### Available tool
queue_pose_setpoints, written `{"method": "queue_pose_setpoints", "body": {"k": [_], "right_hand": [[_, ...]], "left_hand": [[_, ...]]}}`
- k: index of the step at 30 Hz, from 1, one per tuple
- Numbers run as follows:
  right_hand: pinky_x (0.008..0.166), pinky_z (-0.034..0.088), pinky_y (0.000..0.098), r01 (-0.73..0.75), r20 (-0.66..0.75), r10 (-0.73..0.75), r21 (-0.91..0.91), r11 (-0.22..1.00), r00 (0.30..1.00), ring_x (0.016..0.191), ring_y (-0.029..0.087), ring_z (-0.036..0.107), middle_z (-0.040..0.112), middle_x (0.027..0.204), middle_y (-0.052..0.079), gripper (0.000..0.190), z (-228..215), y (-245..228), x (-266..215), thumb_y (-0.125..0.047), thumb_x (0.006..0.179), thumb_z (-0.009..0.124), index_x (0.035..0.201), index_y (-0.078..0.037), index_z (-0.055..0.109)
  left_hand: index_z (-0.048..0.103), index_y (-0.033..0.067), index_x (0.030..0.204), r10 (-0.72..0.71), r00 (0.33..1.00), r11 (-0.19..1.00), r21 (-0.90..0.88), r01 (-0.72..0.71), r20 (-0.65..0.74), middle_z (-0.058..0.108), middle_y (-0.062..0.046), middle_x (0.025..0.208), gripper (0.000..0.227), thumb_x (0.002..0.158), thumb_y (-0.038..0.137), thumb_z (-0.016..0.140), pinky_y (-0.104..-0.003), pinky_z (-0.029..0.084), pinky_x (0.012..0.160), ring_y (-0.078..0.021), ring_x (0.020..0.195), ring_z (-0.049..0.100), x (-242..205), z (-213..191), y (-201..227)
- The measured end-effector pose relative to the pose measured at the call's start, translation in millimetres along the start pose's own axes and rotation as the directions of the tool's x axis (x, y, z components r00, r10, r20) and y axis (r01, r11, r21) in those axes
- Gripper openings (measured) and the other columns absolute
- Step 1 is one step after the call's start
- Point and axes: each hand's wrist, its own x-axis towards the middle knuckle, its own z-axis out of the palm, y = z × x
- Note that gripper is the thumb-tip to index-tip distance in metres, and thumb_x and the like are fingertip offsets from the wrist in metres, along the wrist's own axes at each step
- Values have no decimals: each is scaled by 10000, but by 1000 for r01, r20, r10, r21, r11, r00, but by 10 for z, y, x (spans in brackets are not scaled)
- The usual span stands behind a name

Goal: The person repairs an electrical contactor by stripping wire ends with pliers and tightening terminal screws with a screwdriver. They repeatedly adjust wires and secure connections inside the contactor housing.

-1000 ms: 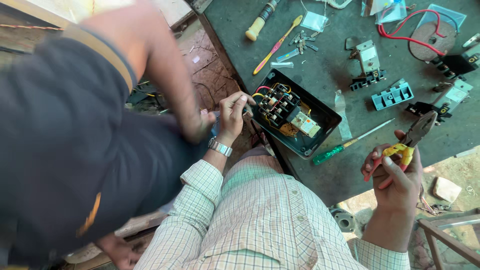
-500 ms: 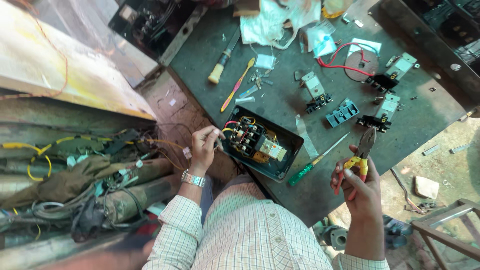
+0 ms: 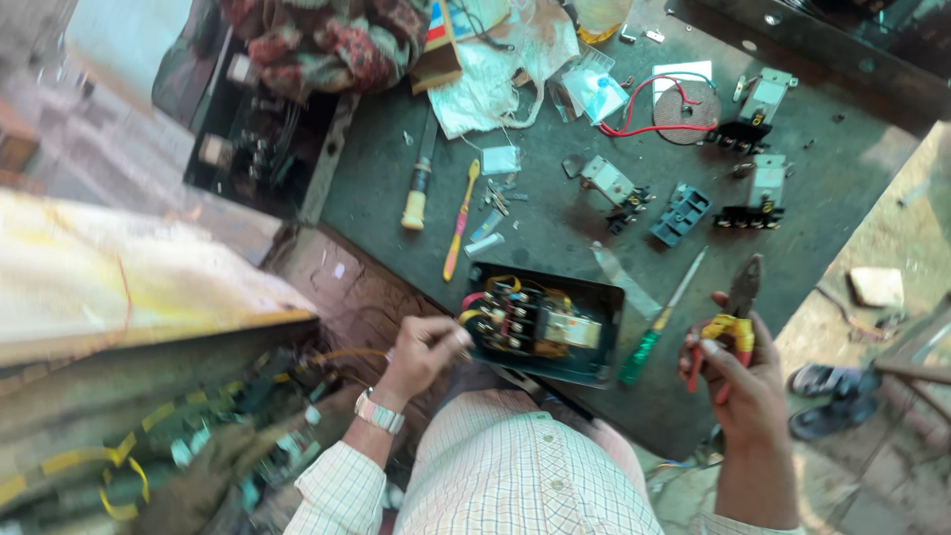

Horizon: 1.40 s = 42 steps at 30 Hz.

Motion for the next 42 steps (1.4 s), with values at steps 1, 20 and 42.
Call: {"method": "queue_pose_setpoints", "body": {"k": [1,20,42], "right_hand": [[656,542,368,17,-39,-17,-7,1000,999,795,245,653,639,1009,167,628,87,42,-33,10,917,618,1524,-10,455],[647,545,390,266,-345,-273,-70,961,898,806,296,651,629,982,193,577,1747,826,-1104,29,949,604,1509,6,468],[648,433,189,-70,-526,-383,-652,755,759,730,40,502,708,1066,61,462,2988,1541,-734,4,869,857,1153,-39,495]], "left_hand": [[750,-18,850,37,992,999,32,-41,118,714,-31,673,178,928,137,714,-258,506,550,-74,597,628,53,-100,51],[611,4,938,320,613,942,-314,-121,722,752,-70,898,107,1014,51,671,-302,600,743,-117,843,731,758,-579,70],[675,9,1107,466,501,858,-235,-456,729,685,-119,1065,213,902,-6,731,-364,574,850,-270,984,710,972,-689,73]]}}
